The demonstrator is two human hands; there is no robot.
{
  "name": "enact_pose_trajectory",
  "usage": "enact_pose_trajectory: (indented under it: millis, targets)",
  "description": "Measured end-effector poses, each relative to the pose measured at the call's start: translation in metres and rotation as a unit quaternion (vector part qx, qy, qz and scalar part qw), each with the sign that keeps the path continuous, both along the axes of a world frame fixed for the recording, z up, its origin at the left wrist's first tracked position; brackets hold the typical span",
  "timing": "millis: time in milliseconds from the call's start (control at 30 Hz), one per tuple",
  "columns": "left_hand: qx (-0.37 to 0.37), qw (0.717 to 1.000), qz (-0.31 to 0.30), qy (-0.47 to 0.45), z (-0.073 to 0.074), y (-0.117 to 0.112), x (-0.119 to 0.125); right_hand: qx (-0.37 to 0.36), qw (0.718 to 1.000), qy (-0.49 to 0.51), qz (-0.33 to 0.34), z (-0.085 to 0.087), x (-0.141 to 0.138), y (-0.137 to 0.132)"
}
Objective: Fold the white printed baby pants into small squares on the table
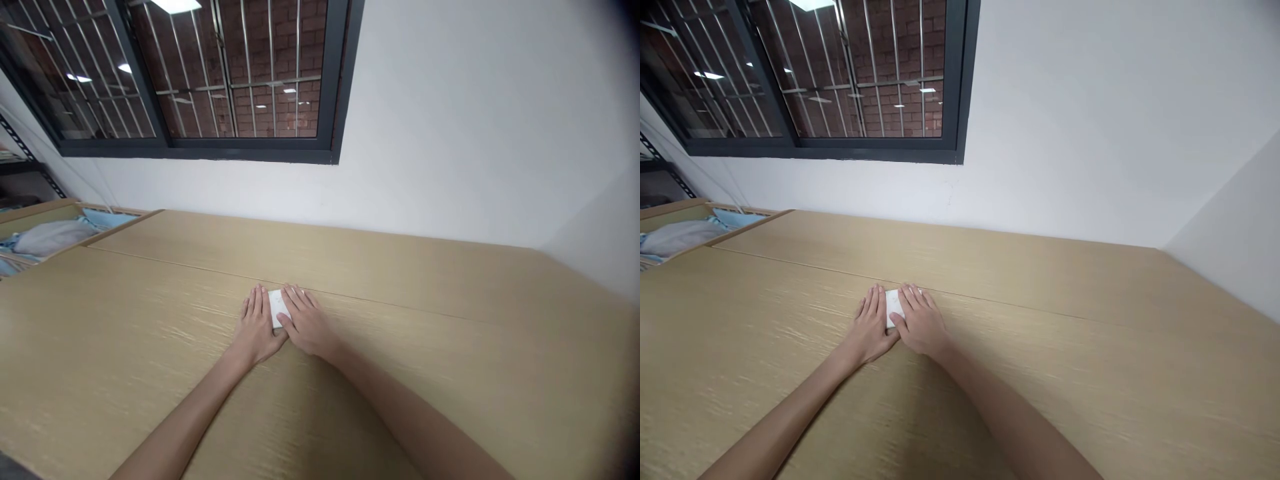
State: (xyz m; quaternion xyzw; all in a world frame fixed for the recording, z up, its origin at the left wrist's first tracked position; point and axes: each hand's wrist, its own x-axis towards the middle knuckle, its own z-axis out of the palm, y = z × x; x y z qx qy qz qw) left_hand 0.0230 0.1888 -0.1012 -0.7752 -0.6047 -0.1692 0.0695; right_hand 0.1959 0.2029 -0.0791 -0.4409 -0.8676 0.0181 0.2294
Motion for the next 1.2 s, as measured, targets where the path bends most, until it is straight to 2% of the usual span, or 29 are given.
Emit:
enact_pose_trajectory:
  millis: [133,333,533,767,933,1067,1133,1200]
  targets:
    - [0.011,1.0,0.003,-0.006,0.002,-0.002,-0.001,-0.02,1.0,-0.008,0.015,0.003,0.009,0.002]
    - [0.044,0.995,-0.088,0.028,0.011,-0.009,-0.008,0.025,0.999,-0.03,0.014,0.01,0.009,-0.002]
    - [0.003,0.997,-0.082,0.001,0.014,-0.009,-0.012,0.023,0.998,-0.034,0.038,0.019,0.015,0.0]
    - [-0.014,0.993,-0.098,-0.067,0.02,-0.002,-0.018,-0.037,0.997,-0.017,0.069,0.024,0.028,0.01]
    - [0.0,0.989,-0.105,-0.104,0.026,0.002,-0.021,-0.042,0.995,0.054,0.072,0.015,0.03,0.02]
    - [0.017,0.984,-0.086,-0.157,0.039,-0.001,-0.025,-0.072,0.987,0.136,0.039,0.021,0.03,0.025]
    - [0.012,0.978,-0.071,-0.195,0.046,-0.005,-0.026,-0.117,0.971,0.207,0.027,0.028,0.03,0.027]
    - [-0.009,0.968,-0.065,-0.242,0.05,-0.01,-0.024,-0.184,0.938,0.292,0.041,0.037,0.032,0.028]
